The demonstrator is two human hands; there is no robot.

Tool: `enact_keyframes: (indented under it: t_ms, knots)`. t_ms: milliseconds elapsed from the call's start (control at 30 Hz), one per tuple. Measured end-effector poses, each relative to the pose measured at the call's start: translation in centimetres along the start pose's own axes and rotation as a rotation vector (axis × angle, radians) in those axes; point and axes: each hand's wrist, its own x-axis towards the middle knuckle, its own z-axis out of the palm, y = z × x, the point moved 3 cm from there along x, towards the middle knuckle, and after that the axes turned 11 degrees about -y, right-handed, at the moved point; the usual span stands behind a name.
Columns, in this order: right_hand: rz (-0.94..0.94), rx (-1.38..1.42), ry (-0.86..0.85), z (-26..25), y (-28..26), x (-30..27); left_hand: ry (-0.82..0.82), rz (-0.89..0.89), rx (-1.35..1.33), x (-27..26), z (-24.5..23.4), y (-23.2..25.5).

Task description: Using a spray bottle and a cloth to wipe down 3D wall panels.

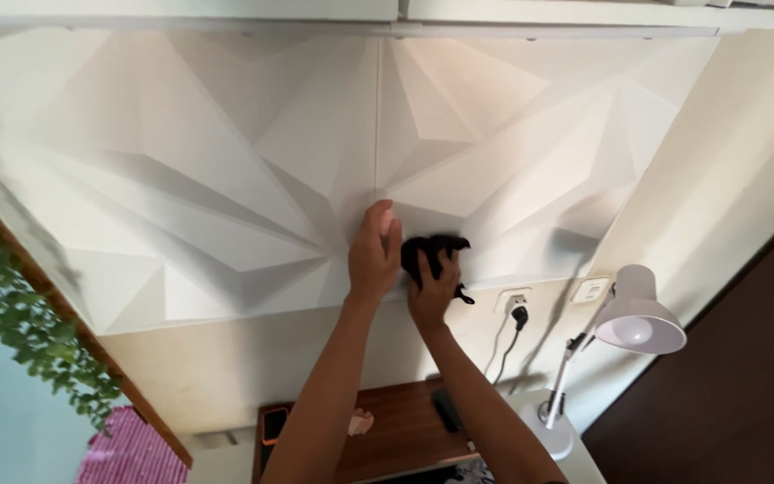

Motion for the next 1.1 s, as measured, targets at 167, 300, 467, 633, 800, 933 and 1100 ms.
enact_keyframes:
  t_ms: [167, 300, 467, 633, 800, 933, 1100]
  knots:
    - [-0.102, -0.092, -0.041, -0.8, -2.0, 3.3, 0.06, 0.017, 0.012, 0.3, -1.9, 0.8]
    - [-0.386, -0.135, -0.001, -2.7, -6.6, 10.7, 0.114, 0.066, 0.01, 0.9, -4.0, 1.3]
    - [-0.449, -0.28, 0.155, -4.7, -7.5, 18.8, 0.192, 0.249, 0.143, 2.1, -6.7, 1.2]
    - [0.164, -0.029, 0.287, -6.4, -5.6, 23.4, 0.134, 0.118, -0.019, 2.7, -9.1, 0.3]
    - [0.025, -0.035, 0.285, -6.0, -9.4, 25.1, 0.136, 0.044, -0.025, 2.4, -10.2, -0.8]
    - [-0.429, -0.246, 0.204, -7.2, -13.2, 26.5, 0.159, 0.057, -0.006, 2.5, -10.4, -0.5]
    - [-0.578, -0.272, 0.034, -9.2, -11.1, 28.3, 0.212, 0.174, 0.009, 2.8, -8.9, 1.1]
